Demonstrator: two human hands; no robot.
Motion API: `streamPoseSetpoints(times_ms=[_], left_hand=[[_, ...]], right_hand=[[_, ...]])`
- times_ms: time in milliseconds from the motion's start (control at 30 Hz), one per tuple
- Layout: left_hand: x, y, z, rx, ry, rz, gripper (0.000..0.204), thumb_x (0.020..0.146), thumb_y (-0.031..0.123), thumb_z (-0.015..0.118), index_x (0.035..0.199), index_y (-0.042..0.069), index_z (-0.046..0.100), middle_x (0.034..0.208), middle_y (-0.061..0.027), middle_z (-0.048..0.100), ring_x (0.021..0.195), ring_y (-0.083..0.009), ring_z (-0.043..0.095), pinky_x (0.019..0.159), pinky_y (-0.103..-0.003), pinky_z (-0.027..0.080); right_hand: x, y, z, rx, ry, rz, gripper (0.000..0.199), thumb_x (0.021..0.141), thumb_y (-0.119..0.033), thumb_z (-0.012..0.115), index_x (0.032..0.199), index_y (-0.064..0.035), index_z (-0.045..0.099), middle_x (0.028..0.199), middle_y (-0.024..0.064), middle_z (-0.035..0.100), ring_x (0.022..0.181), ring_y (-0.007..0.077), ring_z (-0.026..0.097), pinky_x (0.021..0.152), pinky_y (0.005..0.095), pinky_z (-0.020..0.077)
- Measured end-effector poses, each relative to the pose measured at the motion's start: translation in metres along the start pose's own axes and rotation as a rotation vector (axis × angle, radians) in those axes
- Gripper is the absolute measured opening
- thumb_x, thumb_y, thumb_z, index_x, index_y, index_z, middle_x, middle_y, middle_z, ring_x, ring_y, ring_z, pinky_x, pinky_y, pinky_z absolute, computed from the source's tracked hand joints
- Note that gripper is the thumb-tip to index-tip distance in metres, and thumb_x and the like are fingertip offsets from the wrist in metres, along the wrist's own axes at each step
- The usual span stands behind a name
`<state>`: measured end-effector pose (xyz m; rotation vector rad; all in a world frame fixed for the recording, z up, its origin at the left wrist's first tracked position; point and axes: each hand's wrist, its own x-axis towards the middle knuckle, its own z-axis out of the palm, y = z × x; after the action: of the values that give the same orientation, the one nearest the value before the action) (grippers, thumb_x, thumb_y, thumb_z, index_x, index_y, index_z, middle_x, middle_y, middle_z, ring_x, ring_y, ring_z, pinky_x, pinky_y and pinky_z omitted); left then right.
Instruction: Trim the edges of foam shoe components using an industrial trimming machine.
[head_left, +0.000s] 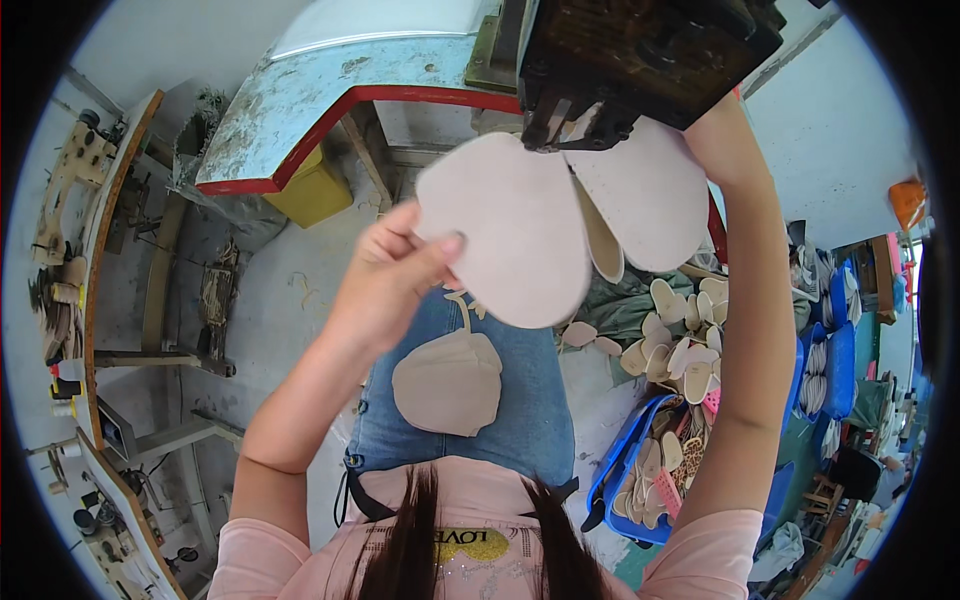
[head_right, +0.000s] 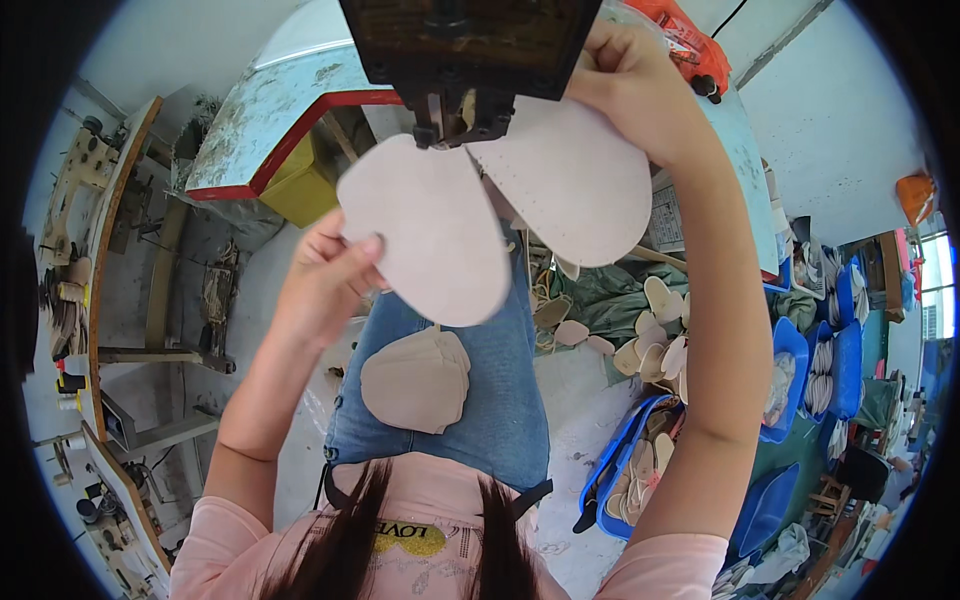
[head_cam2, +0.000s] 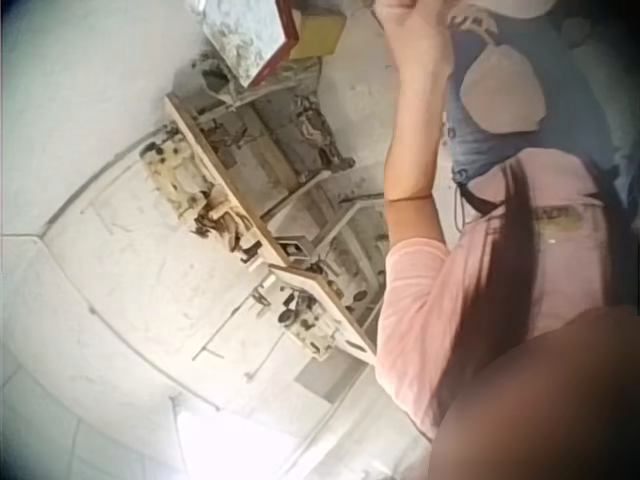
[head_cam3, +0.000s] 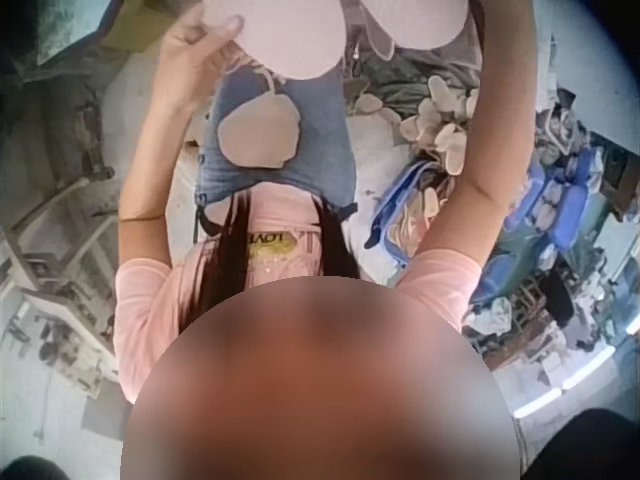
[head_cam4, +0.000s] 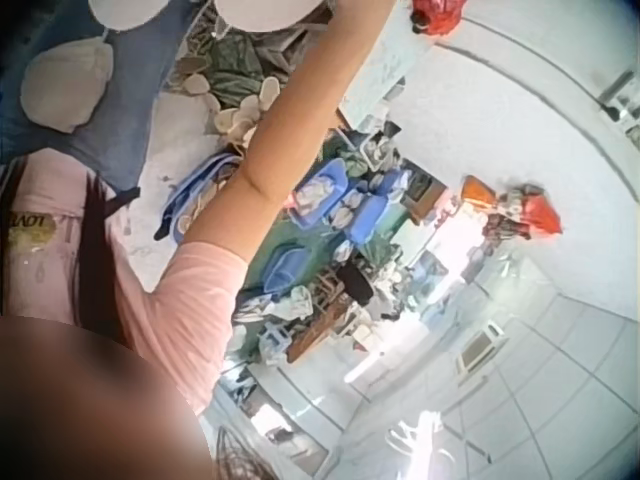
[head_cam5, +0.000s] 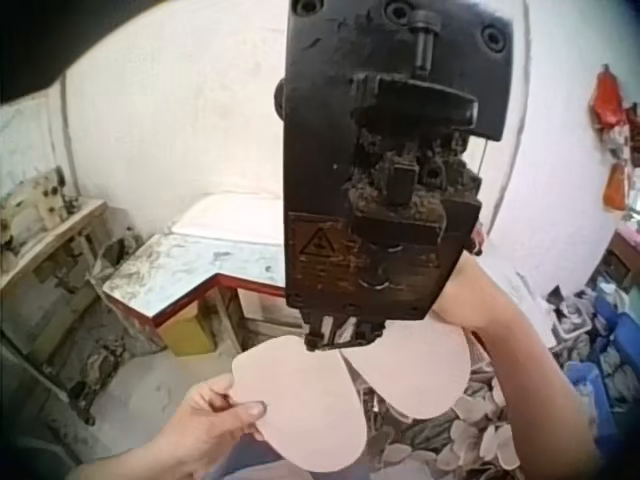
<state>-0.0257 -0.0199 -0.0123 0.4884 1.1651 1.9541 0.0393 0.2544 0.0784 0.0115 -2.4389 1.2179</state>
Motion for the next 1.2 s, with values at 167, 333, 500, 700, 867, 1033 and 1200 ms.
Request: streamPoseSetpoints(times_ms=[167,333,500,700,867,1033,1200], left_hand=[[0.021,0.022,0.000,0.247,0.316,0.336,0.013,0.083,0.010,0.048,0.093,0.002,0.053,0.083,-0.0035,0.058,0.069,-0.0069,0.055,0.058,-0.020,0.044],[-0.008,-0.047,-0.034,0.784,-0.448,-0.268,0.021,0.077,0.009,0.048,0.096,0.003,0.054,0.082,-0.0087,0.059,0.078,-0.0146,0.054,0.071,-0.030,0.041],[-0.037,-0.098,-0.047,1.311,-0.506,0.053,0.029,0.069,0.012,0.060,0.096,0.003,0.057,0.085,-0.0146,0.055,0.080,-0.0273,0.053,0.074,-0.034,0.041],[0.030,-0.013,-0.002,0.303,-0.076,0.052,0.029,0.081,0.024,0.053,0.091,-0.003,0.058,0.079,-0.0066,0.059,0.073,-0.0110,0.054,0.066,-0.026,0.042],[0.040,0.029,0.033,0.503,-0.148,0.049,0.027,0.079,0.021,0.057,0.087,-0.004,0.059,0.070,-0.0050,0.060,0.060,-0.0071,0.054,0.055,-0.021,0.043],[0.037,0.047,0.024,0.397,-0.133,-0.045,0.022,0.077,0.018,0.059,0.085,-0.003,0.060,0.071,-0.0056,0.061,0.059,-0.0073,0.056,0.053,-0.021,0.045],[0.025,0.039,0.031,0.221,-0.088,-0.085,0.022,0.078,0.017,0.059,0.088,-0.002,0.059,0.077,-0.0053,0.061,0.064,-0.0076,0.057,0.057,-0.020,0.046]], right_hand=[[-0.019,-0.024,0.020,0.087,0.049,0.105,0.011,0.073,-0.008,0.061,0.082,-0.0023,0.059,0.067,-0.0014,0.057,0.054,0.0010,0.050,0.048,0.0164,0.0388],[-0.034,-0.033,0.022,0.210,-0.006,0.309,0.022,0.072,-0.014,0.063,0.082,0.0030,0.055,0.071,0.0040,0.056,0.056,0.0046,0.049,0.047,0.0181,0.0379],[-0.056,-0.026,0.054,0.126,0.241,0.151,0.015,0.077,-0.011,0.059,0.082,0.0006,0.052,0.068,0.0006,0.054,0.057,0.0023,0.047,0.048,0.0155,0.0353],[-0.074,-0.017,0.078,-0.001,0.362,0.090,0.018,0.083,-0.019,0.052,0.078,-0.0038,0.046,0.069,-0.0032,0.047,0.064,0.0016,0.038,0.056,0.0149,0.0310],[-0.078,-0.007,0.098,0.130,0.382,0.177,0.022,0.081,-0.022,0.055,0.078,-0.0025,0.044,0.063,0.0009,0.045,0.058,0.0055,0.038,0.052,0.0203,0.0339],[-0.088,0.011,0.084,0.341,-0.284,0.335,0.022,0.076,-0.014,0.059,0.091,0.0003,0.052,0.077,0.0025,0.055,0.072,0.0068,0.048,0.064,0.0229,0.0404],[-0.104,0.042,0.035,0.431,-0.418,0.452,0.015,0.071,-0.010,0.063,0.081,-0.0021,0.056,0.076,-0.0002,0.057,0.069,0.0061,0.052,0.064,0.0217,0.0419]])
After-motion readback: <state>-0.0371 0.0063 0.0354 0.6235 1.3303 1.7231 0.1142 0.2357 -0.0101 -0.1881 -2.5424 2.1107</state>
